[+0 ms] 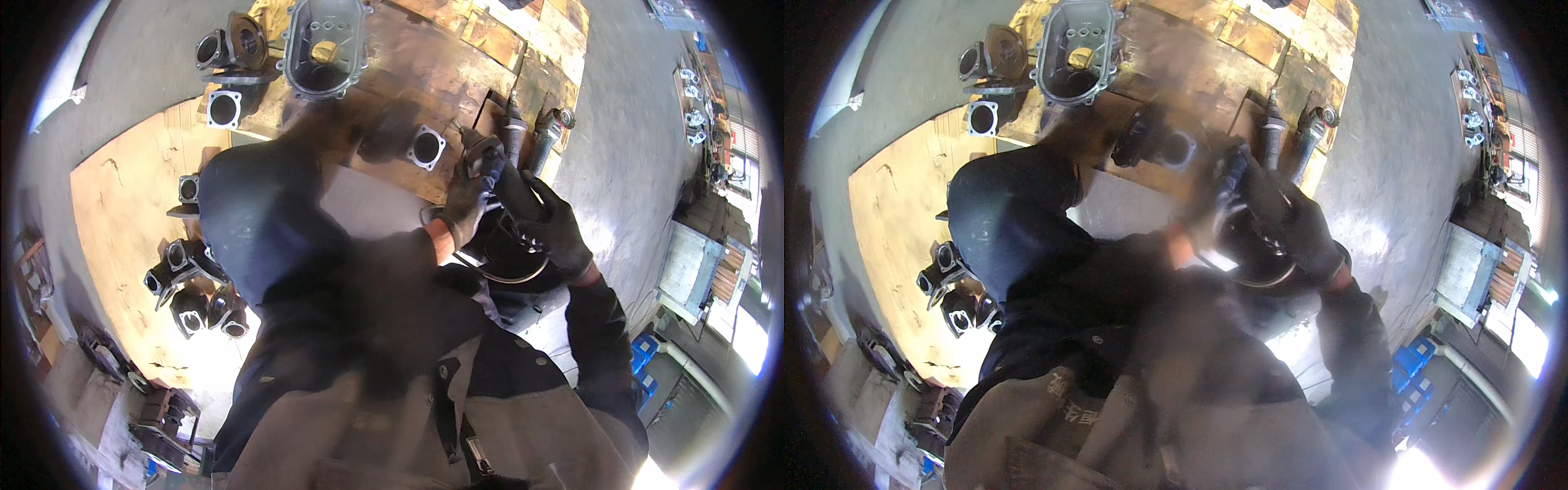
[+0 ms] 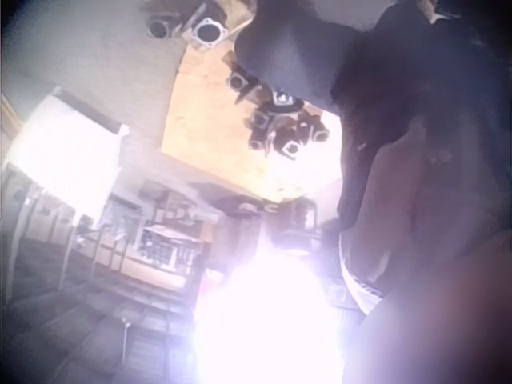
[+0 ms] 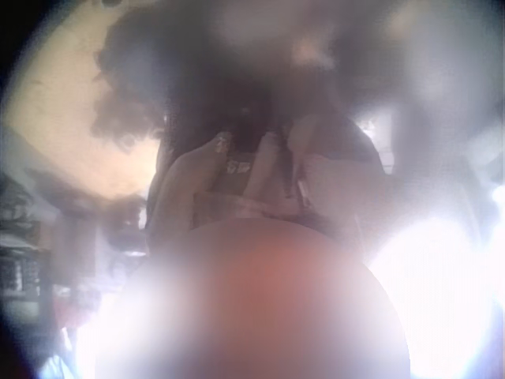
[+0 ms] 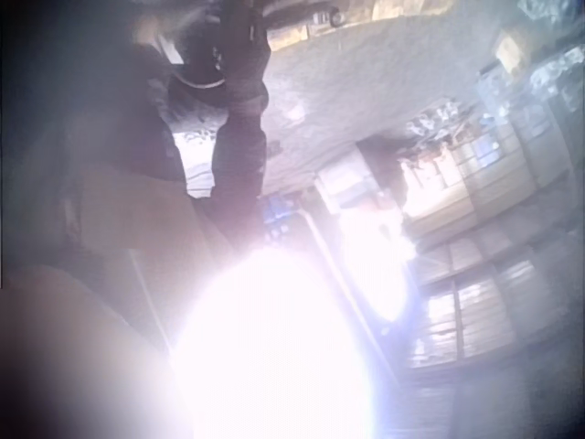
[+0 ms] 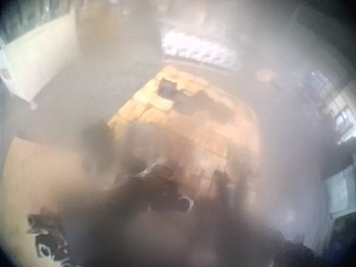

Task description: The person sits on the floor and uses a handheld rotary tool to grind and polish several metal engine parts. They repeatedly pick up each part, grind its surfaces, inspect it, and place it back on the wooden board.

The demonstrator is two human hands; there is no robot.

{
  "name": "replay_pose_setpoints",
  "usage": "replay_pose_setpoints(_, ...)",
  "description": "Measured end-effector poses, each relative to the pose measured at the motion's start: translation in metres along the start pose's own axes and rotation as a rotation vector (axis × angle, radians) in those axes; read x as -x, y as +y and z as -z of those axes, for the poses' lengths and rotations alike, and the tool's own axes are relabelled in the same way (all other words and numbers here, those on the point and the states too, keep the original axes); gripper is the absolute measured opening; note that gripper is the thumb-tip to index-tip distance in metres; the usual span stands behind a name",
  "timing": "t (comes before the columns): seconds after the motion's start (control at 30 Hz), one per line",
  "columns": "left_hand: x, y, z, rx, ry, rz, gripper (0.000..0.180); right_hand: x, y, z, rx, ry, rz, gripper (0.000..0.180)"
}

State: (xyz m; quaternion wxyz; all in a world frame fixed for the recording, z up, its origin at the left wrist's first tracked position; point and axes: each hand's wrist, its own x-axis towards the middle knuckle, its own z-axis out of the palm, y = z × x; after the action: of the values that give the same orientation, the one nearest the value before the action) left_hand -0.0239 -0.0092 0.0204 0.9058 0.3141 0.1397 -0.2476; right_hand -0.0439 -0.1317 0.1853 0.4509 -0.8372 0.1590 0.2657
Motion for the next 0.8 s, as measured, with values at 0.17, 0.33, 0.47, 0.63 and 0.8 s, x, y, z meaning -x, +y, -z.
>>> replay_pose_setpoints(0.17, -0.024, 0.041, 0.051, -1.449, 0.179, -0.760, 0.033, -0.036, 0.052, -0.013, -0.032, 0.235, 0.080, 0.079)
replay_pose_setpoints(0.33, -0.079, 0.086, 0.092, -1.407, 0.377, -0.316, 0.058, -0.113, 0.104, -0.038, 0.129, 0.552, 0.294, 0.082)
replay_pose_setpoints(0.47, -0.104, 0.090, 0.120, -1.797, 0.212, 0.078, 0.053, -0.164, 0.111, -0.054, 0.289, 0.665, 0.323, 0.089)
replay_pose_setpoints(0.63, -0.098, 0.079, 0.154, -1.431, 0.132, -0.202, 0.031, -0.196, 0.109, -0.068, 0.155, 0.660, 0.175, 0.093)
replay_pose_setpoints(0.8, -0.040, 0.098, 0.137, -0.778, 0.171, -0.142, 0.007, -0.214, 0.142, -0.093, 0.142, 0.680, 0.167, 0.092)
